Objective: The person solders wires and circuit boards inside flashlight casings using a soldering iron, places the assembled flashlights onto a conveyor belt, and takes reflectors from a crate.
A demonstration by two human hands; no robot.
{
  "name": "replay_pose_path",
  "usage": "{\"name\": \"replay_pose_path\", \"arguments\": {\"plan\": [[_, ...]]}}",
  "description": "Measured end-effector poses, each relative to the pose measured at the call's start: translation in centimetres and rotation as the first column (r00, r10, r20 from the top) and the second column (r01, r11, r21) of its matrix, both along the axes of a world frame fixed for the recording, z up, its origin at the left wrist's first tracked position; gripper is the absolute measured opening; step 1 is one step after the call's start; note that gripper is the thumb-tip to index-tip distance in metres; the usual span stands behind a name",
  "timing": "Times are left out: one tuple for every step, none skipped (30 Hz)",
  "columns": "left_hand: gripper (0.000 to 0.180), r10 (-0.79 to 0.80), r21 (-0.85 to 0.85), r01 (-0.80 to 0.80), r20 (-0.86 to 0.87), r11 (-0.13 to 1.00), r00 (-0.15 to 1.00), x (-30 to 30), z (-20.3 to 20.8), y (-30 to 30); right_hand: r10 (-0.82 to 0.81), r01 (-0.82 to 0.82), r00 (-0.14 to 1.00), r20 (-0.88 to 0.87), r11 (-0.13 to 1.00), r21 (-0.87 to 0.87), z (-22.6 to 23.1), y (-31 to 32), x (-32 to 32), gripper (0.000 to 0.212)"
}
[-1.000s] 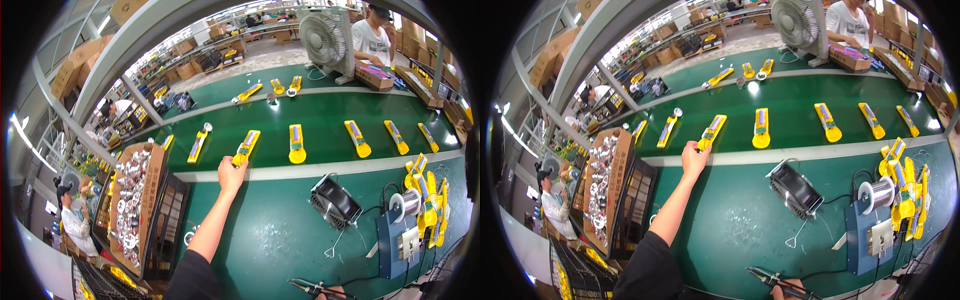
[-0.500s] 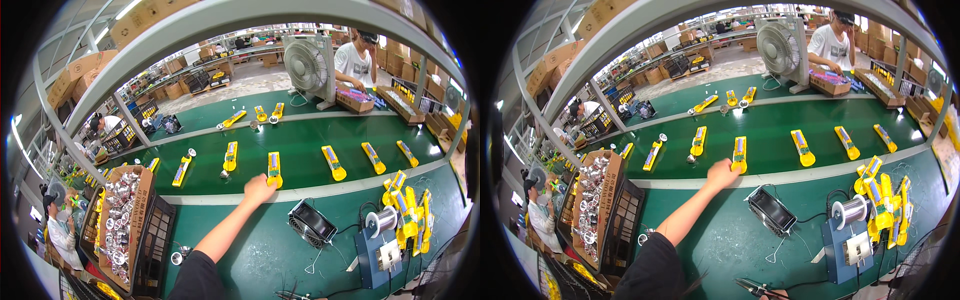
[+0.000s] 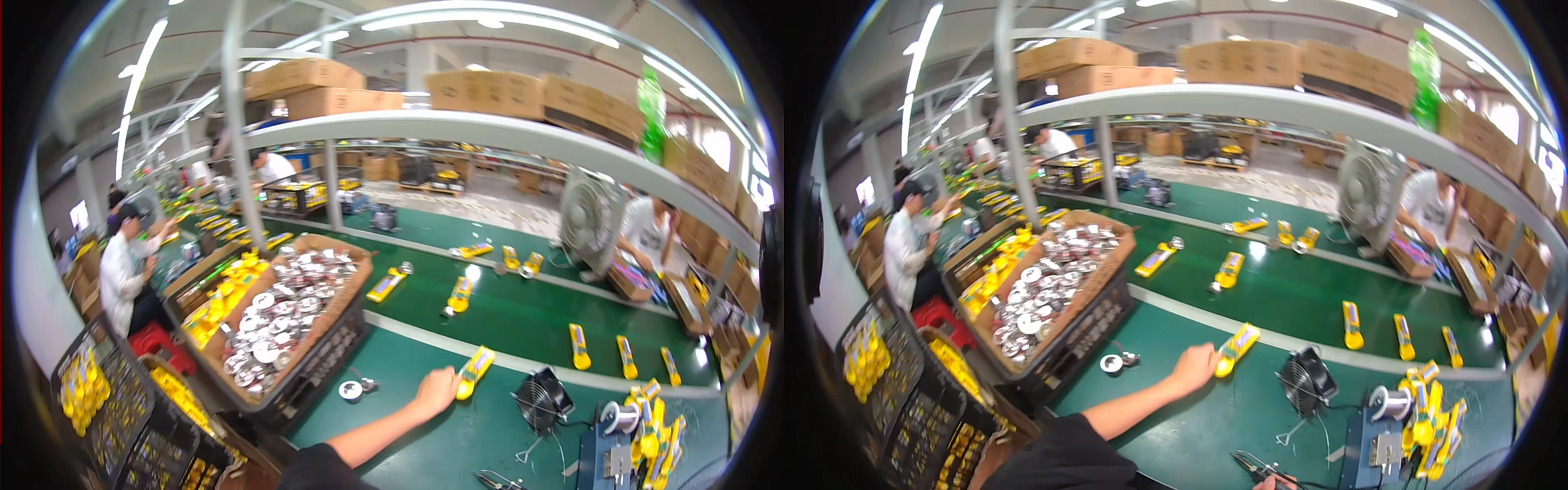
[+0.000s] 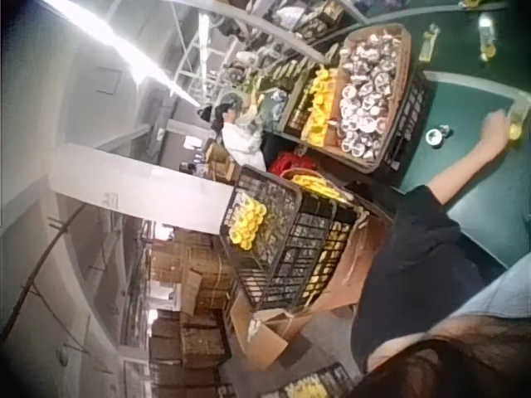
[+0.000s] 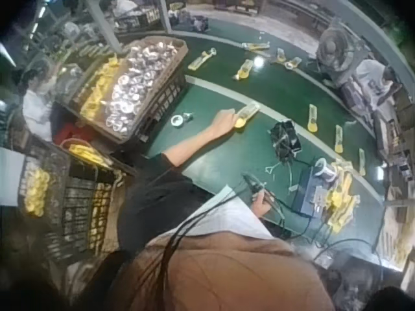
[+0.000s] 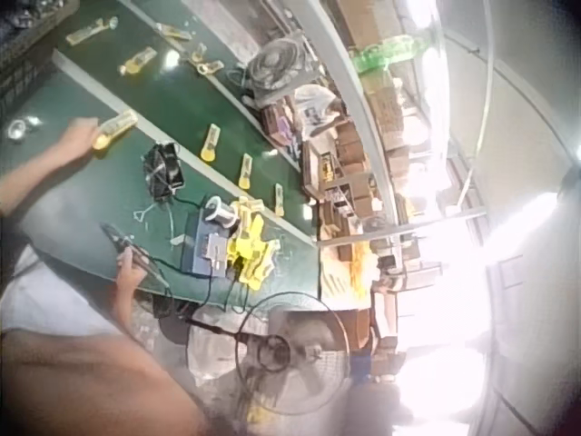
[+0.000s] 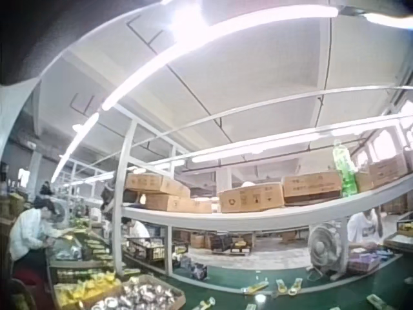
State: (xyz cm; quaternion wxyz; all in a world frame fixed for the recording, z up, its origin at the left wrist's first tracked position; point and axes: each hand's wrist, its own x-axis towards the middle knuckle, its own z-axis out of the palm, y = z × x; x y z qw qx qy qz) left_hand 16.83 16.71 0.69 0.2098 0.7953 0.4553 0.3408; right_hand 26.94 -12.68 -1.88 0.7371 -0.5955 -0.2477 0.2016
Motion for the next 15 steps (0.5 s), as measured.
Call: {"name": "replay_pose_path", "arguments": {"plan": [[0.029,-0.005,-0.014,0.005,-0.003,1.0,1.0,-2.4,0.1,-2.1,-0.027,0.027,1.0,0.004,0.999,-0.026,-0.3,-0.2,0.3,0.012],[0.03,-0.013,-0.027,0.013,-0.008,1.0,1.0,-5.0,0.2,-4.2,-0.058,0.058,0.998,0.008,0.997,-0.05,-0.5,-0.2,0.4,0.012],[0.031,-0.001,-0.069,-0.001,-0.024,0.998,1.0,-7.4,-0.3,-6.1,-0.051,0.054,0.998,0.042,0.996,-0.069,-0.4,-0.3,0.5,0.013],[0.031,0.002,-0.111,-0.007,-0.041,0.994,0.999,-9.5,-0.6,-7.8,-0.028,0.031,0.998,0.053,0.998,-0.055,-0.3,-0.3,0.6,0.013],[0.03,0.003,-0.145,-0.02,-0.117,0.989,0.993,-11.4,-0.3,-9.6,-0.037,0.043,0.996,0.075,0.996,-0.083,-0.2,-0.3,0.8,0.013],[0.029,0.003,-0.181,-0.038,-0.194,0.983,0.981,-13.0,-0.1,-11.2,-0.045,0.056,0.994,0.095,0.992,-0.11,-0.1,-0.4,0.9,0.013],[0.029,0.02,-0.171,-0.052,-0.186,0.984,0.982,-14.0,-0.4,-12.4,-0.02,0.026,0.997,0.074,0.996,-0.081,-0.3,-0.4,1.0,0.014],[0.025,0.038,-0.08,-0.051,-0.149,0.996,0.988,-15.0,-0.9,-13.4,-0.006,0.012,0.997,0.078,0.997,-0.074,-0.2,-0.3,1.1,0.014],[0.023,0.05,0.011,-0.049,-0.112,0.999,0.992,-15.7,-1.1,-13.9,-0.012,0.019,0.996,0.088,0.997,-0.074,0.1,-0.2,1.1,0.014],[0.023,0.065,0.011,-0.064,-0.109,0.998,0.992,-16.2,-1.1,-14.2,-0.014,0.021,0.995,0.098,0.997,-0.078,0.2,-0.2,0.9,0.014],[0.021,0.049,0.145,-0.041,-0.047,0.989,0.998,-16.2,-1.0,-14.3,-0.025,0.031,0.996,0.089,0.998,-0.062,0.5,-0.1,0.5,0.015],[0.022,0.022,0.278,-0.024,0.012,0.96,1.0,-16.2,-0.9,-14.5,-0.016,0.022,0.996,0.092,0.998,-0.063,0.3,-0.1,0.5,0.015],[0.025,-0.024,0.34,0.025,-0.006,0.94,1.0,-16.2,-1.3,-14.1,0.011,-0.005,0.993,0.114,0.999,-0.051,0.3,0.1,0.9,0.014],[0.025,-0.015,0.339,0.014,0.002,0.941,1.0,-16.3,-1.7,-13.8,0.035,-0.03,0.99,0.135,0.999,-0.039,0.2,0.1,0.9,0.014],[0.026,-0.068,0.377,0.088,-0.064,0.922,0.996,-16.5,-1.9,-13.5,0.032,-0.03,0.993,0.118,0.999,-0.02,0.2,0.2,0.7,0.014]]}}
